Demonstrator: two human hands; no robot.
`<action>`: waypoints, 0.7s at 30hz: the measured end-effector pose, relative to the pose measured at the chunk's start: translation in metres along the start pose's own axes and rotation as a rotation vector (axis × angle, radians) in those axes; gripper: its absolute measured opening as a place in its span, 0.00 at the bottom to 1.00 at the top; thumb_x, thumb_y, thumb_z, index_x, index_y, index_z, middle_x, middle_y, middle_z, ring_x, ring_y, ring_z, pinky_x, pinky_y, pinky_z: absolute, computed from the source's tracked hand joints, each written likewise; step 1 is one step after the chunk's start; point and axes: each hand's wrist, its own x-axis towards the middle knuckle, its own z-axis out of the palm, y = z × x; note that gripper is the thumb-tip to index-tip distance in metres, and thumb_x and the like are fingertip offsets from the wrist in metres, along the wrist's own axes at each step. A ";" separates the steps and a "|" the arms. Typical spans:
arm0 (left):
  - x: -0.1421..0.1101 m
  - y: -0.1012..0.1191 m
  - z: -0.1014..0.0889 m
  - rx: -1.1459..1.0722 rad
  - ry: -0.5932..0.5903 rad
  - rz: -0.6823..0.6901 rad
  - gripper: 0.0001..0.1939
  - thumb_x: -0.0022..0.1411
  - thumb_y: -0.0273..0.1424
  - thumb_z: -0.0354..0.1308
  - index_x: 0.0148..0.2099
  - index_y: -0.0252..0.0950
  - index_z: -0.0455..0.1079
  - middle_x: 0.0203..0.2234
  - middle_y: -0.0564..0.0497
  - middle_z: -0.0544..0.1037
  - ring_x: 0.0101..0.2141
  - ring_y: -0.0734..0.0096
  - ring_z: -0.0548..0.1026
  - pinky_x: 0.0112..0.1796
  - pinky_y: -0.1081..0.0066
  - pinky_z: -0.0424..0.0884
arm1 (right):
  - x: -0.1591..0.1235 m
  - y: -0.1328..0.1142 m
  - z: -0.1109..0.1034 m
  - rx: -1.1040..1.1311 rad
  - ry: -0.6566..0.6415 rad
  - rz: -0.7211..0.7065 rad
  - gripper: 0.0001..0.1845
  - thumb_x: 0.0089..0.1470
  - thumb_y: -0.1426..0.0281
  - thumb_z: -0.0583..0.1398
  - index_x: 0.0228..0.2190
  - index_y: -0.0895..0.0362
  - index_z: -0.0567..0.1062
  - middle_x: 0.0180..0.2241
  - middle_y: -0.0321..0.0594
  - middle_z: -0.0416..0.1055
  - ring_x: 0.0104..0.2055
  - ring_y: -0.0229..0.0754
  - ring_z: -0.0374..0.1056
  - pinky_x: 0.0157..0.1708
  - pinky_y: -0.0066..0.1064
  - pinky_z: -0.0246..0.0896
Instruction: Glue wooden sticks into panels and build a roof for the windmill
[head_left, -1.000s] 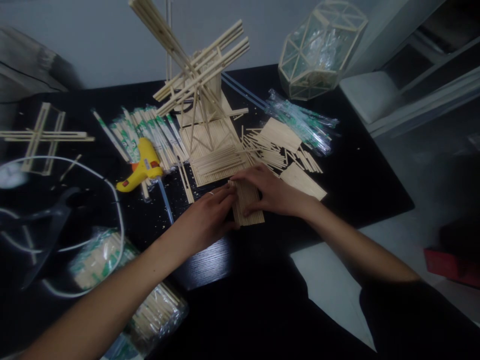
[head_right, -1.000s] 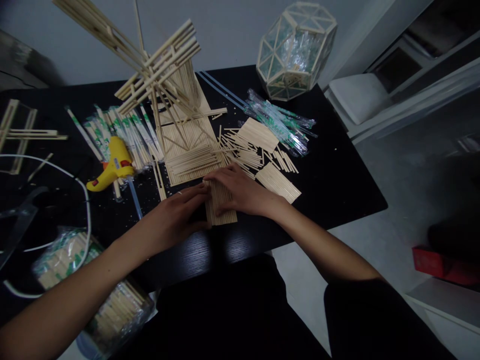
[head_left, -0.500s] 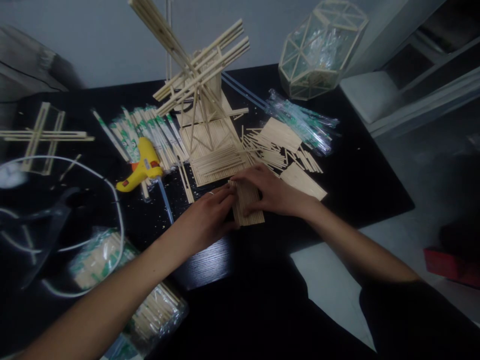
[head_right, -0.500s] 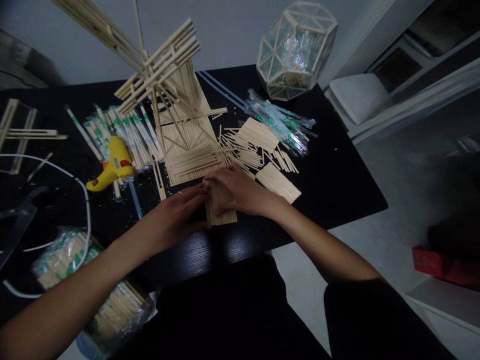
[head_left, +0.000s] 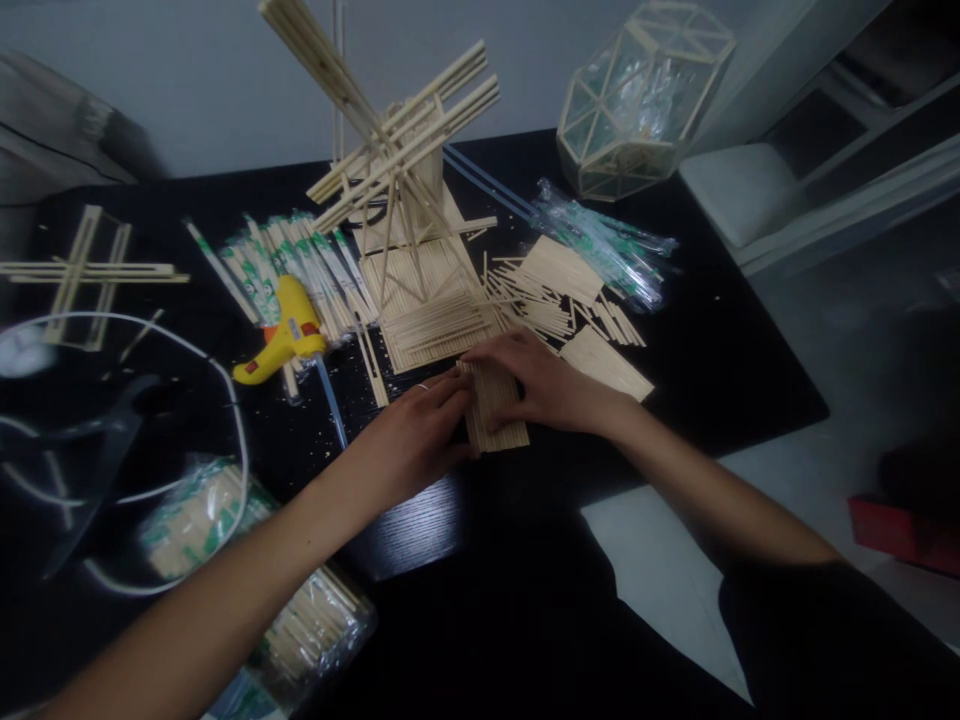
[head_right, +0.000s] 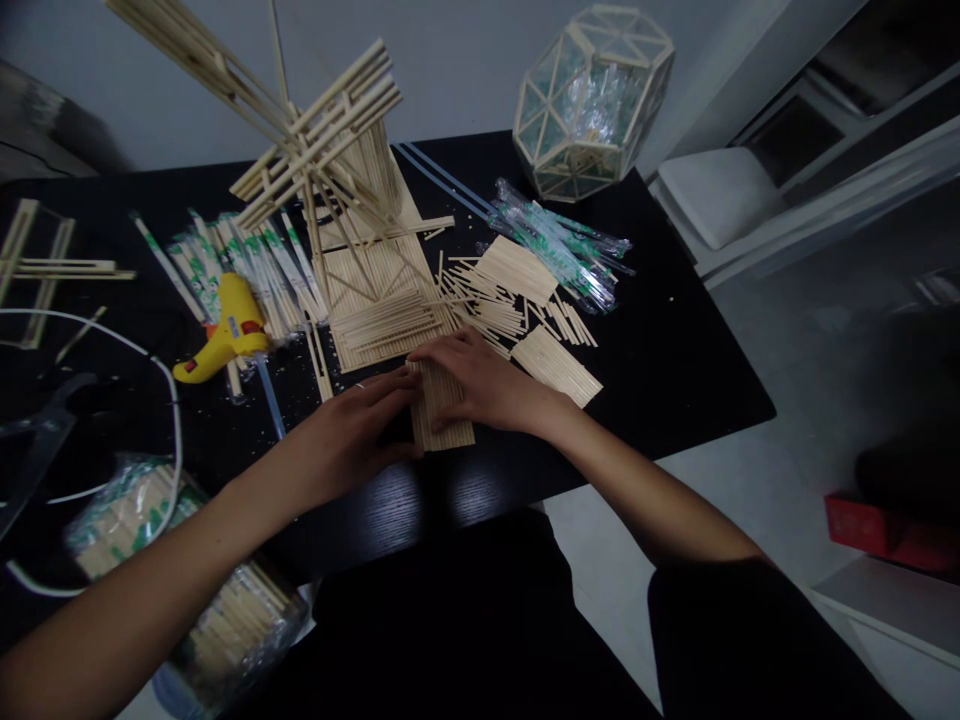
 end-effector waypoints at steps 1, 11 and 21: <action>0.000 0.000 0.000 0.000 -0.003 -0.002 0.21 0.61 0.27 0.72 0.54 0.33 0.70 0.56 0.37 0.77 0.59 0.48 0.77 0.58 0.49 0.78 | 0.000 0.000 0.000 0.000 0.001 -0.003 0.41 0.46 0.63 0.78 0.60 0.49 0.73 0.58 0.46 0.74 0.63 0.60 0.60 0.63 0.57 0.58; 0.000 0.001 -0.001 -0.002 -0.011 -0.006 0.19 0.62 0.26 0.71 0.52 0.34 0.70 0.56 0.37 0.77 0.59 0.48 0.77 0.57 0.51 0.79 | -0.001 -0.003 -0.002 -0.009 0.010 0.002 0.40 0.44 0.65 0.79 0.58 0.50 0.74 0.56 0.45 0.74 0.63 0.59 0.62 0.63 0.55 0.60; 0.000 0.000 0.000 -0.008 -0.017 -0.011 0.21 0.62 0.28 0.71 0.54 0.35 0.69 0.57 0.38 0.77 0.61 0.48 0.76 0.60 0.49 0.77 | 0.000 -0.002 0.000 -0.010 0.014 0.005 0.41 0.44 0.65 0.79 0.58 0.49 0.74 0.56 0.45 0.75 0.62 0.59 0.62 0.62 0.56 0.60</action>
